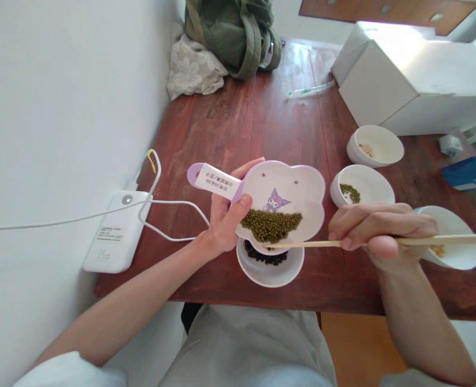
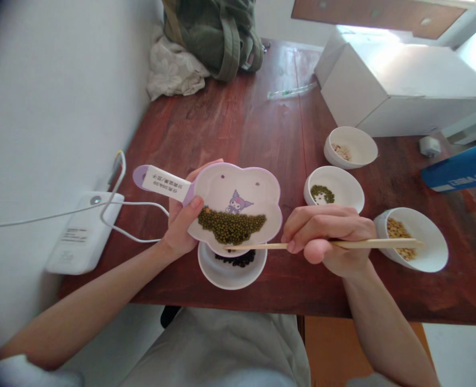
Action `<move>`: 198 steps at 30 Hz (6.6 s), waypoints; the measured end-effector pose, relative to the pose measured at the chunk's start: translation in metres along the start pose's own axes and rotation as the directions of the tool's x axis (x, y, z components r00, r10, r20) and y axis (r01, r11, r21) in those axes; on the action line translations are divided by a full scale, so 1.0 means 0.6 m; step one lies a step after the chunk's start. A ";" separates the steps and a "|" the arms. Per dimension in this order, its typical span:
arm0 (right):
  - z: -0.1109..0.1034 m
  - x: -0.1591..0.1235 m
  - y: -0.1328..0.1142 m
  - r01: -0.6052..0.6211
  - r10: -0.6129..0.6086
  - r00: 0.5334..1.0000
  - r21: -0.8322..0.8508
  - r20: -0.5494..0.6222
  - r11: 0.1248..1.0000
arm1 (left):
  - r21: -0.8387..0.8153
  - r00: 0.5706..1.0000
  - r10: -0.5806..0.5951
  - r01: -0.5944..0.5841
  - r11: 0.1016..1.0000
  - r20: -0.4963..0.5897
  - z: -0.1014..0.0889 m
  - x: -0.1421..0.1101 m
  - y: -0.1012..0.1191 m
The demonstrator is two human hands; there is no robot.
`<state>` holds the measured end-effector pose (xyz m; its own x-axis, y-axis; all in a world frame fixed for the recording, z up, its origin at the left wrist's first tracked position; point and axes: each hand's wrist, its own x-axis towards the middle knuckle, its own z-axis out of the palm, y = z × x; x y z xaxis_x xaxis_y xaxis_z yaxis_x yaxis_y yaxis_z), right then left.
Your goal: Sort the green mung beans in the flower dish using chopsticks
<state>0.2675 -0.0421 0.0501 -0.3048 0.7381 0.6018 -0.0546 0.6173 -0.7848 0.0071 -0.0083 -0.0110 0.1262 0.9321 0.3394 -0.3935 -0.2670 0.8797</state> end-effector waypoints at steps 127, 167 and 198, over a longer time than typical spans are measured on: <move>0.010 -0.016 0.007 -0.190 0.187 0.966 0.004 -0.176 0.982 | -0.028 0.993 -0.112 0.111 0.993 -0.048 0.005 0.001 0.018; 0.005 -0.013 0.003 -0.136 0.134 0.986 -0.011 -0.100 0.991 | -0.052 0.992 -0.126 0.125 0.991 -0.016 0.008 0.001 0.029; 0.002 -0.010 -0.005 -0.120 0.115 0.988 -0.043 -0.101 0.992 | -0.052 0.991 -0.133 0.132 0.990 -0.015 0.007 0.000 0.030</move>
<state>0.2683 -0.0486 0.0488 -0.2118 0.8280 0.5192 0.0237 0.5355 -0.8442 0.0039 -0.0143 0.0063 0.1638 0.9630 0.2140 -0.4197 -0.1282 0.8985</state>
